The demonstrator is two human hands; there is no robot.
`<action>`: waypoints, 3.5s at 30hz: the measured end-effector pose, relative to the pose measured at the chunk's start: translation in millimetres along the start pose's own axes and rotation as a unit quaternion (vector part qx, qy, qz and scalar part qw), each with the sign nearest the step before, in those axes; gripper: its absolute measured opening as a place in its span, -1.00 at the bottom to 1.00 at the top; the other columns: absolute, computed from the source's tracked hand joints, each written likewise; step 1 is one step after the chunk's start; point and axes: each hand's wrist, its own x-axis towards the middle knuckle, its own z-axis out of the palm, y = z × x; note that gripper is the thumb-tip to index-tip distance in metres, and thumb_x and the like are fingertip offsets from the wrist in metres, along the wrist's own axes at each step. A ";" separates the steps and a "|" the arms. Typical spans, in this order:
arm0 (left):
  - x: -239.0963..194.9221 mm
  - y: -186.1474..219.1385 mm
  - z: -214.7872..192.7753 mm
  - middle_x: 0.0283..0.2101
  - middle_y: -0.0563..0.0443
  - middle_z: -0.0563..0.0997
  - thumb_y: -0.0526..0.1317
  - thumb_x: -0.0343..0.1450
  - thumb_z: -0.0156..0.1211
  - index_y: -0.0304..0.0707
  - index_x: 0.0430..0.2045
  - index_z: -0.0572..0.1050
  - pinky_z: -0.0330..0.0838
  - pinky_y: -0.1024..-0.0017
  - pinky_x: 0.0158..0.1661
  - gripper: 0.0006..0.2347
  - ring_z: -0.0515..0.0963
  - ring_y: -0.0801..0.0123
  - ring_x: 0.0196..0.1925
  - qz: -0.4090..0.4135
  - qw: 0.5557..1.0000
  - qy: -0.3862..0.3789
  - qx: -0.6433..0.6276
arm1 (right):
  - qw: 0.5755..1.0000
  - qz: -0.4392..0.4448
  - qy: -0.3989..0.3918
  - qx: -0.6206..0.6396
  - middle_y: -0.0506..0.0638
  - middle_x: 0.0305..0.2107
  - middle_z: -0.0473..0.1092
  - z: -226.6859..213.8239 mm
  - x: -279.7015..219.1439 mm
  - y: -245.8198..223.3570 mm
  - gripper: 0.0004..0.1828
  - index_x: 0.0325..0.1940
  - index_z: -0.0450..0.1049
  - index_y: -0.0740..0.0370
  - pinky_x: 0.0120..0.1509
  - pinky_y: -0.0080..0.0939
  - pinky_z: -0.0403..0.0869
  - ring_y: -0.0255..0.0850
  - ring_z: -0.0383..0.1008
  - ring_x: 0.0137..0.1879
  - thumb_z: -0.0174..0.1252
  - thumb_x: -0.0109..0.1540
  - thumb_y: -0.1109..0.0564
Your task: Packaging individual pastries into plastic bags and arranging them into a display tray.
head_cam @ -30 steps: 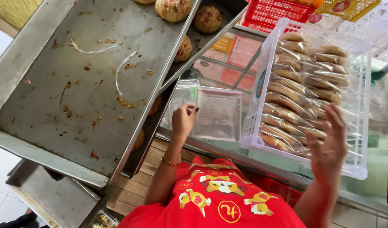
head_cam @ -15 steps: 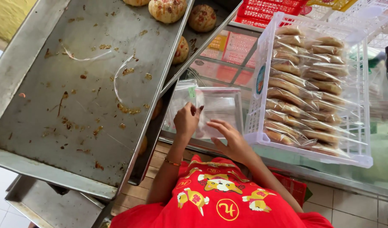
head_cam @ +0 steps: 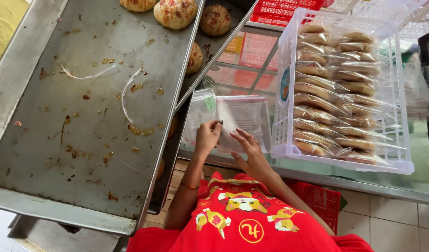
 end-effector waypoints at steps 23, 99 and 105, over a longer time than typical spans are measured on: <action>-23.2 28.1 -22.7 -0.70 -0.07 0.45 -0.09 0.50 0.32 -0.40 -0.64 0.41 0.27 0.38 -0.52 -0.62 0.36 0.36 -0.66 0.083 0.982 0.154 0.065 | 0.998 0.034 0.044 0.006 0.13 0.36 0.22 11.9 -5.3 10.0 -0.44 0.38 0.32 0.07 0.47 0.11 0.26 0.14 0.26 0.44 0.21 0.29 0.10; -99.3 239.6 -176.9 0.00 -0.12 0.51 -0.34 0.31 0.25 -0.18 0.20 0.36 0.47 0.15 -0.04 -0.50 0.59 0.07 -0.02 0.537 0.756 -0.096 0.363 | 0.963 -0.172 -0.034 -0.206 0.13 0.09 0.42 -112.3 64.7 -191.3 -0.66 0.06 0.46 0.33 -0.17 0.00 0.58 0.07 0.60 -0.13 0.24 0.23 0.17; -94.4 238.5 -203.1 0.05 -0.19 0.48 -0.26 0.43 0.19 -0.05 -0.04 0.48 0.53 0.27 -0.23 -0.78 0.58 0.19 -0.14 0.591 0.633 -0.137 0.480 | 0.944 -0.132 -0.059 -0.296 0.17 0.10 0.33 -114.5 83.6 -219.3 -0.64 0.05 0.44 0.21 -0.21 0.02 0.59 0.09 0.58 -0.09 0.23 0.17 0.15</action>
